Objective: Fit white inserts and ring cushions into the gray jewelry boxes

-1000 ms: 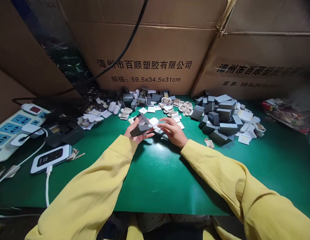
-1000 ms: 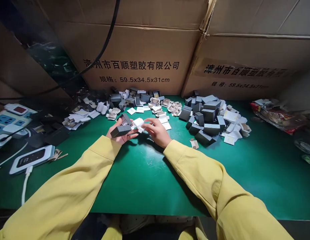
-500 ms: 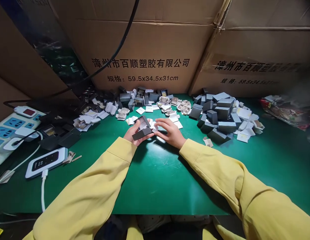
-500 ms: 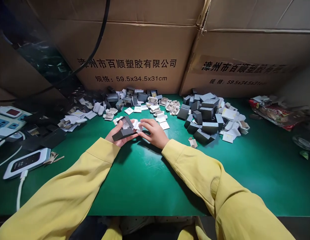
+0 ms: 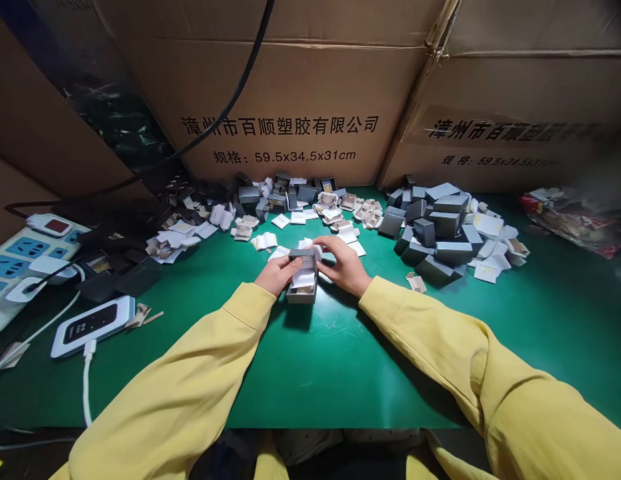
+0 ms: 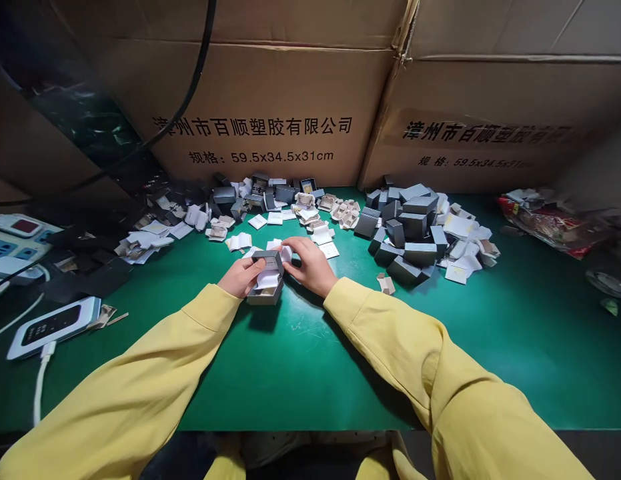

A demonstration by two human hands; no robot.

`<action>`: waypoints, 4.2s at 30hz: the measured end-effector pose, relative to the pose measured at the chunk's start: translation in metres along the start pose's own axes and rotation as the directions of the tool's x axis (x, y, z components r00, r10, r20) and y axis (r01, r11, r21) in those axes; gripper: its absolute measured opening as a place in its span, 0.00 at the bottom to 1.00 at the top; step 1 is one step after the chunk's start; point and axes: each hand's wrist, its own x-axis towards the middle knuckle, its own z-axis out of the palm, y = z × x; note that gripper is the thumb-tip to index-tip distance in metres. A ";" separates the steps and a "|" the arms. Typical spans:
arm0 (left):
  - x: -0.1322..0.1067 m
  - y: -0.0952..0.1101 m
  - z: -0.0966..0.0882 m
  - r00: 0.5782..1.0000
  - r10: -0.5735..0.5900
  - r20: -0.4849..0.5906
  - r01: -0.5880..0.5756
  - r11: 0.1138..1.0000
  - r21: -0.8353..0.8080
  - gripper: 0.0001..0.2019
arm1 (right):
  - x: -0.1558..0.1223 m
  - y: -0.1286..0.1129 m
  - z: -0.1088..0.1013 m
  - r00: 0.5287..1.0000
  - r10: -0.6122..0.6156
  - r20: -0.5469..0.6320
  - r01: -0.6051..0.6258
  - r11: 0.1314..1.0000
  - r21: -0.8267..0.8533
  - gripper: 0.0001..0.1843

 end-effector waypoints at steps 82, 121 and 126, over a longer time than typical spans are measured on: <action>-0.005 0.006 -0.001 0.798 0.597 -0.081 -0.296 0.505 0.811 0.21 | -0.005 -0.016 0.005 0.998 0.059 -0.026 -0.052 0.975 0.215 0.25; 0.000 0.004 -0.016 0.900 0.406 0.157 -0.395 0.612 0.685 0.30 | -0.001 0.005 -0.001 0.982 0.013 0.188 -0.063 0.964 0.258 0.38; 0.000 0.004 -0.017 0.909 0.385 0.157 -0.399 0.701 0.592 0.30 | -0.001 0.003 -0.001 0.984 0.055 0.169 -0.085 0.981 0.176 0.23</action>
